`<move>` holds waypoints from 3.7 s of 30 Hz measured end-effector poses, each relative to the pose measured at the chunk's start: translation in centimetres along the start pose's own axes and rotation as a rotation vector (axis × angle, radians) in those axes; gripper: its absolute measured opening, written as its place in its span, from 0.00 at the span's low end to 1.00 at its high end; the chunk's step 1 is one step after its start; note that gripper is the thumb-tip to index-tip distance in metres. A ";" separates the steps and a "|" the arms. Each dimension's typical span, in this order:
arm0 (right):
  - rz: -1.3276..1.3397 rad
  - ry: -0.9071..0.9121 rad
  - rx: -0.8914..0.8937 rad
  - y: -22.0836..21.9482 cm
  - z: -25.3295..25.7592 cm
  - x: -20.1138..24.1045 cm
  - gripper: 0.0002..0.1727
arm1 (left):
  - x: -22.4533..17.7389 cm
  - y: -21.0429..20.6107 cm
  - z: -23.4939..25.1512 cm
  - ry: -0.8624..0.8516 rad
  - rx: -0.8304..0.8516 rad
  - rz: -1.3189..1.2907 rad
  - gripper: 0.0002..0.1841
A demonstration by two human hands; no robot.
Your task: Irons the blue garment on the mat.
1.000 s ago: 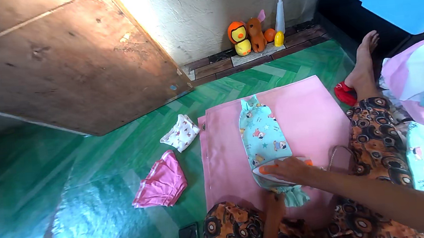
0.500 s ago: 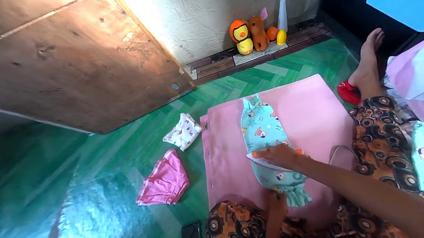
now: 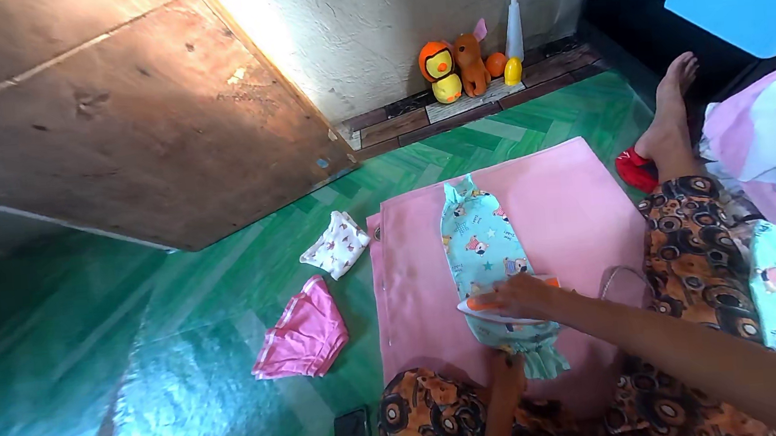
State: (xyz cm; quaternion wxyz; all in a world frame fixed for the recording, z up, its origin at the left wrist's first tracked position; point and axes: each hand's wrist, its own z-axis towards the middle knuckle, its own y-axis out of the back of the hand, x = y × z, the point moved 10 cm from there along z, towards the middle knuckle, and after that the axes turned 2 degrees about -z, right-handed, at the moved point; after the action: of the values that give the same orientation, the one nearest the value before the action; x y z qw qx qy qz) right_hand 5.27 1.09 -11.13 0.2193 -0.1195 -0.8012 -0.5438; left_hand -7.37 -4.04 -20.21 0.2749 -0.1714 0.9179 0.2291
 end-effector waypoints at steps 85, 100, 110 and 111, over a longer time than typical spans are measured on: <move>-0.004 -0.290 -0.044 2.8 -0.6 -5.0 0.27 | 0.0 0.0 0.2 0.008 0.005 0.028 0.19; -0.076 0.001 0.162 -2.0 -8.9 -3.9 0.26 | -0.2 0.1 0.2 -0.033 -0.008 -0.002 0.19; -0.109 0.109 0.145 -2.6 -9.8 -4.0 0.24 | -0.2 0.0 0.5 -0.038 -0.008 0.025 0.19; -0.116 0.092 0.188 -2.7 -9.5 -3.7 0.24 | -0.2 -0.1 0.5 -0.039 -0.006 0.022 0.19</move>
State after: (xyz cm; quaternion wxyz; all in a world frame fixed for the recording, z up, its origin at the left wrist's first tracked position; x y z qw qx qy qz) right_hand 9.47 -8.55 -12.18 0.2345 -0.0269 -0.8433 -0.4829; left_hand -6.99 -3.80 -20.48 0.2898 -0.1574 0.9135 0.2381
